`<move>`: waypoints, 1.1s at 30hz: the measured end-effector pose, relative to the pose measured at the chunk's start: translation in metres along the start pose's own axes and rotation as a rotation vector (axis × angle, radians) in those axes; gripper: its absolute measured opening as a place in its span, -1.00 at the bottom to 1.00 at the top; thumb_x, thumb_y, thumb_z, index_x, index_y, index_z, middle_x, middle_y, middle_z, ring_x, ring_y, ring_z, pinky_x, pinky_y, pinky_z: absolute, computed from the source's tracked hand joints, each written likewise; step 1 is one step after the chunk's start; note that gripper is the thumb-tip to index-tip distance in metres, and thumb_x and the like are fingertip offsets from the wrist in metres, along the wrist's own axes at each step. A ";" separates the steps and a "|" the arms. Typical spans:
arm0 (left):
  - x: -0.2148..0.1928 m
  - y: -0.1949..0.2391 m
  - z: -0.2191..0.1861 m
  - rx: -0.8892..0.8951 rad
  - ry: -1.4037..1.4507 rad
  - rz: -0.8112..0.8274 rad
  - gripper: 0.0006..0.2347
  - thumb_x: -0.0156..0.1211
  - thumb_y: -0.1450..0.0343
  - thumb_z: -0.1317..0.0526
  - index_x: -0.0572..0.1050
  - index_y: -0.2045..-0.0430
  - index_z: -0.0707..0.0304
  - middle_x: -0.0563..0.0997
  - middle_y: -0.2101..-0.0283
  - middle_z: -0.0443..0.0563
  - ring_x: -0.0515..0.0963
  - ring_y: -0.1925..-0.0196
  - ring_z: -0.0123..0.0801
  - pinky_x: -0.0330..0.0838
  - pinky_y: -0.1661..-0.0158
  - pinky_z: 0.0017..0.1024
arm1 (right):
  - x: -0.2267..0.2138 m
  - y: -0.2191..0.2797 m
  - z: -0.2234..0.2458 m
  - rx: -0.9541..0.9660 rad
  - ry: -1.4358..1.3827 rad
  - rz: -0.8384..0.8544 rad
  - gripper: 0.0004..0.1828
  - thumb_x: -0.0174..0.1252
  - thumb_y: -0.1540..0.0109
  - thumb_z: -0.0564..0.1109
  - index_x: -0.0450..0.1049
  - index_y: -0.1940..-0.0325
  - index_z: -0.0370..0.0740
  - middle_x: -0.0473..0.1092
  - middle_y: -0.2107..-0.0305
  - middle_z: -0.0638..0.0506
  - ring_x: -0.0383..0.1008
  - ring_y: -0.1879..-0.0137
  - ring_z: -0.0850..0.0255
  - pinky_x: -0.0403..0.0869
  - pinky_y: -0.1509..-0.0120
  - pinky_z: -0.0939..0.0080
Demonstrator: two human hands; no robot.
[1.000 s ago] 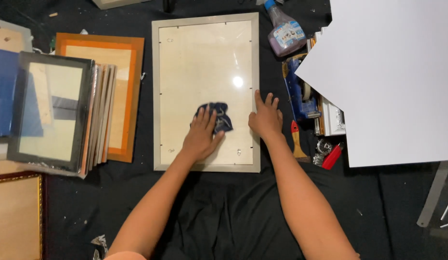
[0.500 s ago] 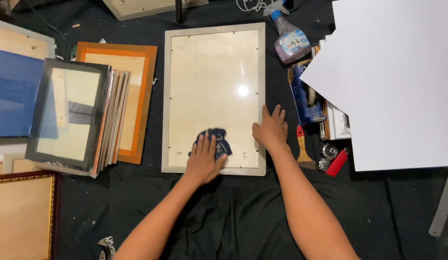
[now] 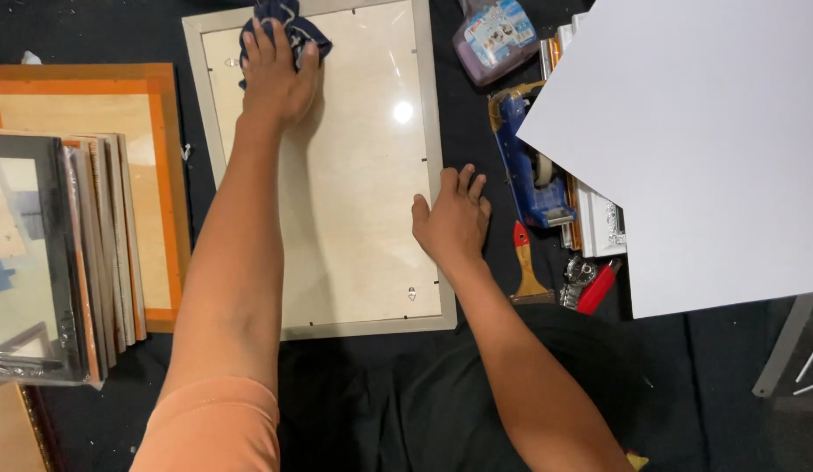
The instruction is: Cleaning the back surfaces of multiple picture frames using a cloth and cleaning solution.
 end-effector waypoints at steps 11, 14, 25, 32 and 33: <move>0.047 0.187 0.026 0.129 -0.192 -0.005 -0.28 -0.25 -0.54 -0.24 -0.05 -0.53 0.29 -0.12 -0.57 0.37 -0.17 -0.60 0.19 -0.11 -0.48 0.12 | -0.028 0.016 0.006 -0.062 0.009 0.061 -0.34 0.05 -0.33 0.03 0.15 -0.43 -0.33 -0.02 -0.46 -0.52 -0.08 -0.58 -0.46 0.10 -0.49 -0.39; 0.071 0.267 0.036 0.123 -0.203 0.094 -0.27 -0.24 -0.53 -0.24 -0.06 -0.52 0.28 -0.14 -0.58 0.37 -0.18 -0.61 0.19 -0.11 -0.47 0.10 | -0.032 0.028 0.007 -0.111 0.005 0.099 -0.26 0.09 -0.32 0.01 0.09 -0.51 -0.35 -0.05 -0.48 -0.50 -0.13 -0.60 -0.43 0.11 -0.51 -0.39; 0.123 0.383 0.046 0.002 -0.294 0.468 -0.16 -0.54 -0.51 -0.39 -0.19 -0.52 0.38 -0.20 -0.56 0.43 -0.26 -0.61 0.14 -0.14 -0.48 -0.06 | -0.033 0.063 0.010 -0.100 0.079 0.227 -0.09 0.09 -0.28 0.07 -0.03 -0.62 -0.34 -0.09 -0.51 -0.46 -0.16 -0.62 -0.35 0.15 -0.51 -0.43; 0.079 0.237 0.039 0.004 -0.369 0.202 -0.13 -0.48 -0.51 -0.40 -0.13 -0.49 0.49 -0.12 -0.54 0.53 -0.21 -0.61 0.23 -0.15 -0.49 -0.04 | -0.052 0.056 0.029 -0.012 -0.042 0.205 -0.11 0.09 -0.31 0.01 -0.07 -0.63 -0.35 -0.28 -0.54 -0.48 -0.36 -0.65 -0.35 -0.01 -0.59 -0.41; 0.071 0.206 0.038 0.014 -0.365 0.126 -0.11 -0.49 -0.51 -0.42 -0.10 -0.48 0.52 -0.08 -0.53 0.54 -0.19 -0.60 0.24 -0.19 -0.50 -0.05 | -0.057 0.054 0.034 -0.012 -0.078 0.195 -0.14 0.09 -0.31 0.00 -0.04 -0.62 -0.35 -0.29 -0.54 -0.48 -0.38 -0.65 -0.33 -0.04 -0.59 -0.40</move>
Point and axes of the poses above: each hand's wrist, its own y-axis away from the middle knuckle, its own x-axis out of the palm, z = x × y, the point moved 5 cm from there along -y, towards the middle knuckle
